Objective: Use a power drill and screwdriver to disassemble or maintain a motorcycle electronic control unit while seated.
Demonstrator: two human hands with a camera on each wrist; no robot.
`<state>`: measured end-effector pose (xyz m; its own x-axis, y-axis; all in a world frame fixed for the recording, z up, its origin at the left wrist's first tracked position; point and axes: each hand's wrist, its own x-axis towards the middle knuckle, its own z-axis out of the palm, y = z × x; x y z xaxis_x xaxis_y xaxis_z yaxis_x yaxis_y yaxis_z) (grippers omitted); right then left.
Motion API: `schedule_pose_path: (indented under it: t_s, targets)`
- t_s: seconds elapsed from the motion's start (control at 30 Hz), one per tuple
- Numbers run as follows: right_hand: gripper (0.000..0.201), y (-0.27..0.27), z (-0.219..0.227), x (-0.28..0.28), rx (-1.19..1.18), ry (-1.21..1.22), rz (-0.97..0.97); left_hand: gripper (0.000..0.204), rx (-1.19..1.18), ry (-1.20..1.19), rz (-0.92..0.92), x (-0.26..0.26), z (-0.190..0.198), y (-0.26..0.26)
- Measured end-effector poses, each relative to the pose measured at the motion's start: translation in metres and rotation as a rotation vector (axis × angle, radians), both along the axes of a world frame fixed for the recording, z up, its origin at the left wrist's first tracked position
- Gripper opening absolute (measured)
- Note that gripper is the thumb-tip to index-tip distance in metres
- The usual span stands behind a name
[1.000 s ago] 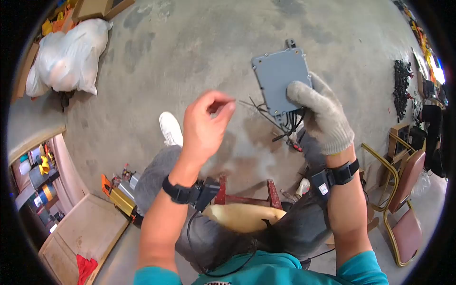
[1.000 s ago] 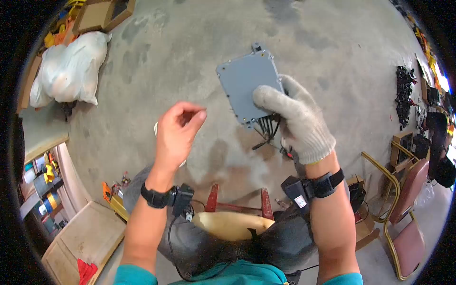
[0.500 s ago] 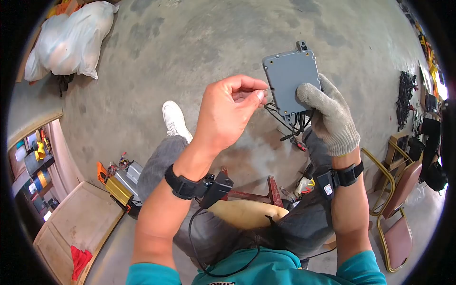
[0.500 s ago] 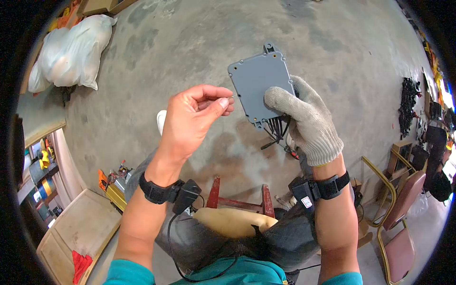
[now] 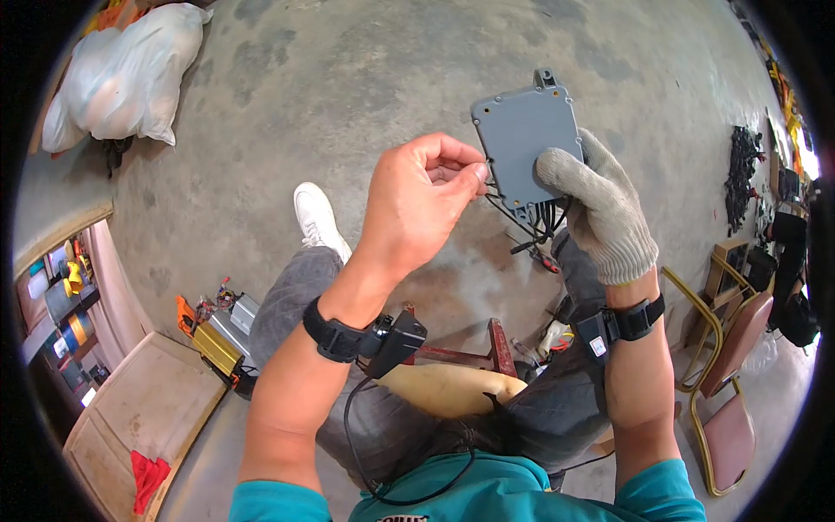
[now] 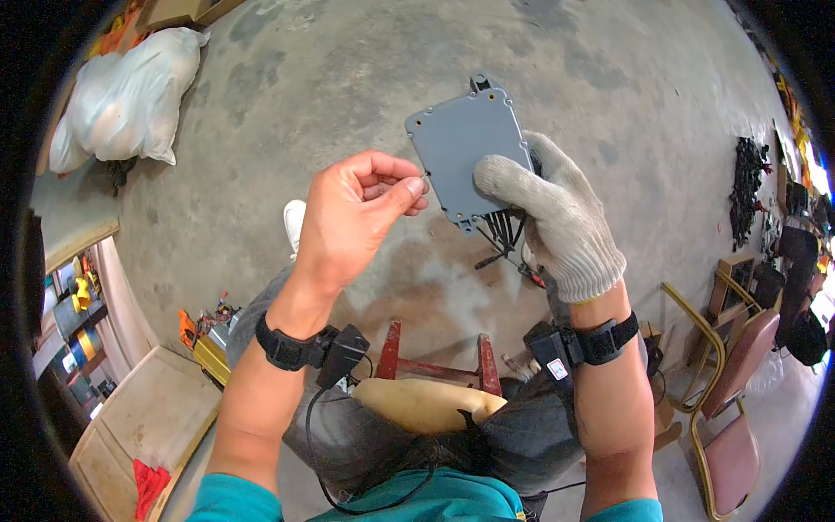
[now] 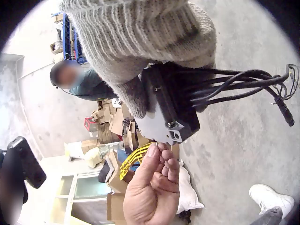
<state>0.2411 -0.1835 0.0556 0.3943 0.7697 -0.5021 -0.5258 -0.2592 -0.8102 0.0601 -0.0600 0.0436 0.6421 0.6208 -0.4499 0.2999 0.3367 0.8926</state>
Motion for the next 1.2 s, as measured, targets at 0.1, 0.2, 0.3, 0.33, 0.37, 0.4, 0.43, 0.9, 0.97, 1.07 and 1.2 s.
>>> schedule_pose_path:
  t_s: [0.1,0.2,0.3,0.33,0.37,0.4,0.43,0.9,0.97,1.07,1.2]
  targets:
    - [0.052,-0.001,0.000,0.001,-0.001,-0.003,-0.001,0.010,0.023,-0.003,-0.018,0.000,0.000,0.001]
    - [0.052,-0.002,-0.001,0.002,-0.006,-0.024,0.005,0.011,-0.017,-0.007,-0.008,0.001,0.000,0.002]
    - [0.053,-0.001,0.000,0.001,-0.012,-0.034,0.008,0.012,-0.058,-0.034,0.007,0.001,0.000,0.003]
    - [0.053,-0.001,0.001,0.000,-0.009,-0.026,0.009,0.012,-0.057,-0.039,0.006,0.000,-0.001,0.003]
    - [0.053,-0.001,0.001,0.000,-0.010,-0.026,0.009,0.012,-0.056,-0.044,0.005,0.000,-0.001,0.003]
    - [0.054,-0.001,0.000,0.000,-0.009,-0.025,0.009,0.012,-0.057,-0.043,0.006,0.000,-0.001,0.003]
    - [0.054,-0.001,0.000,0.000,-0.008,-0.023,0.009,0.012,-0.062,-0.042,0.005,0.000,-0.001,0.003]
    - [0.057,-0.002,-0.003,0.000,0.023,-0.009,0.029,0.021,-0.078,0.011,0.009,0.001,-0.007,0.006]
    - [0.057,-0.001,-0.002,0.000,0.059,0.027,0.020,0.028,-0.216,-0.091,0.086,0.003,-0.005,0.006]
    - [0.058,-0.001,0.003,-0.002,0.099,0.137,0.007,0.030,-0.382,-0.204,0.013,0.001,-0.011,0.009]
    - [0.056,-0.002,0.004,-0.001,0.095,0.211,-0.030,0.030,-0.370,-0.267,0.000,0.002,-0.023,0.009]
